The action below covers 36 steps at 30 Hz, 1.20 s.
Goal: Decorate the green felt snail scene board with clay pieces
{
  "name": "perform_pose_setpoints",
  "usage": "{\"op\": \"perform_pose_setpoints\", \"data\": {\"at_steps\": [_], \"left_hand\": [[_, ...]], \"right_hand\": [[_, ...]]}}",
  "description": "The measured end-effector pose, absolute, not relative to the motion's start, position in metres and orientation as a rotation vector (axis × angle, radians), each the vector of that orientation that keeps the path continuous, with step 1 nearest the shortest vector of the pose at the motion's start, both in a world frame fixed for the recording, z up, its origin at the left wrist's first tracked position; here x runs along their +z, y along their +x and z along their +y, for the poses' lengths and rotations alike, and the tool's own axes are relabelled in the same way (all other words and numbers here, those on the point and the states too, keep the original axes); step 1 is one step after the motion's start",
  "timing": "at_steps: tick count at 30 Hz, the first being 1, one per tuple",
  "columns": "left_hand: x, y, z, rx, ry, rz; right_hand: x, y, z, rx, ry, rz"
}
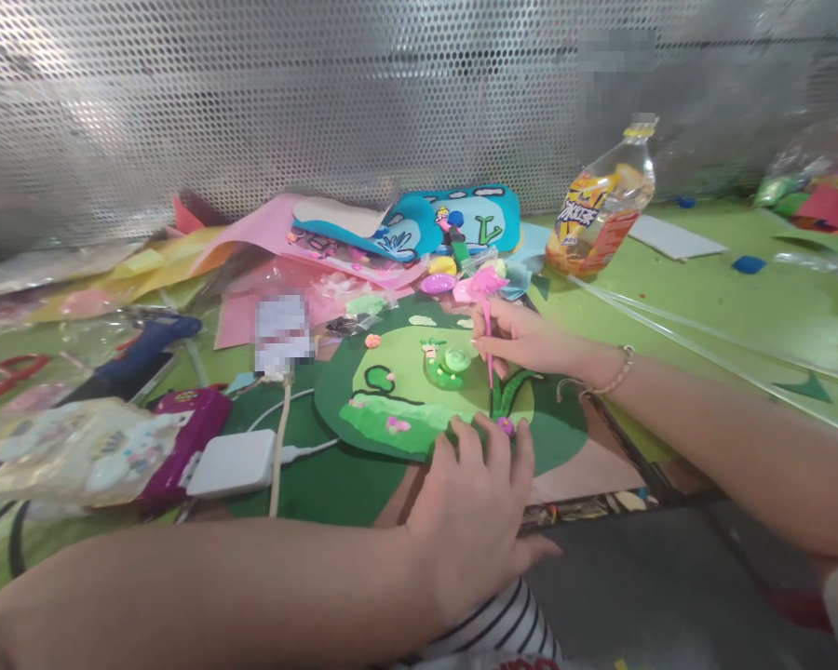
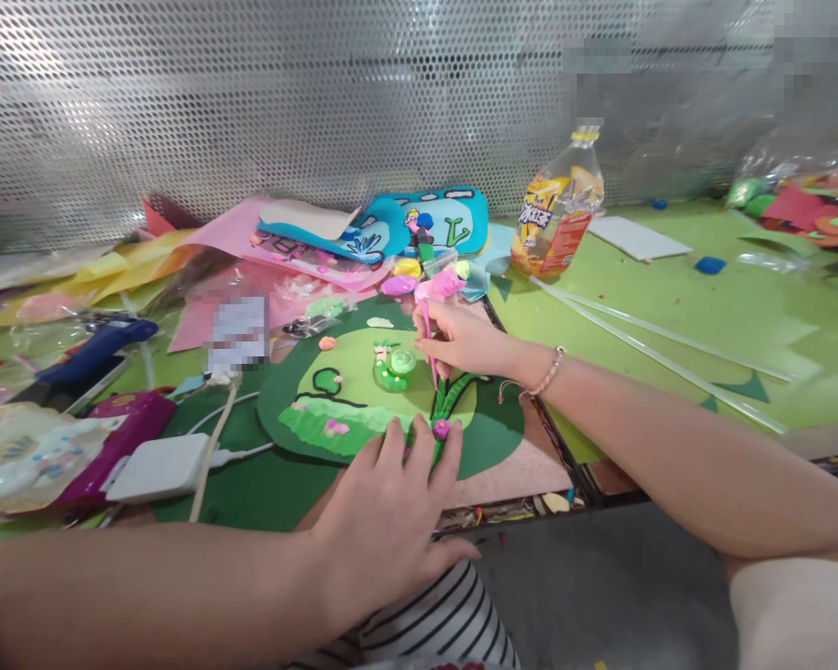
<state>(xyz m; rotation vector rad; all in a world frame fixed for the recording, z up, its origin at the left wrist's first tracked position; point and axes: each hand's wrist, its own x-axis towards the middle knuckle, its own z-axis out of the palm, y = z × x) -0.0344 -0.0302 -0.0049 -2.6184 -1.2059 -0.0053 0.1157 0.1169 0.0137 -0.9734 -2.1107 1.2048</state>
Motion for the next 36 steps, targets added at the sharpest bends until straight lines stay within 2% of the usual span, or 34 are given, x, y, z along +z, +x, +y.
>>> {"op": "perform_pose_setpoints", "data": {"at_steps": [23, 36], "left_hand": [[-0.009, -0.036, -0.030, 0.048, -2.601, -1.127], [-0.011, -0.035, -0.031, 0.045, -2.584, -1.113]], "right_hand": [[0.015, 0.115, 0.114, 1.158, -1.011, -2.143], [0.016, 0.124, 0.125, 0.986, -1.070, -2.193]]}}
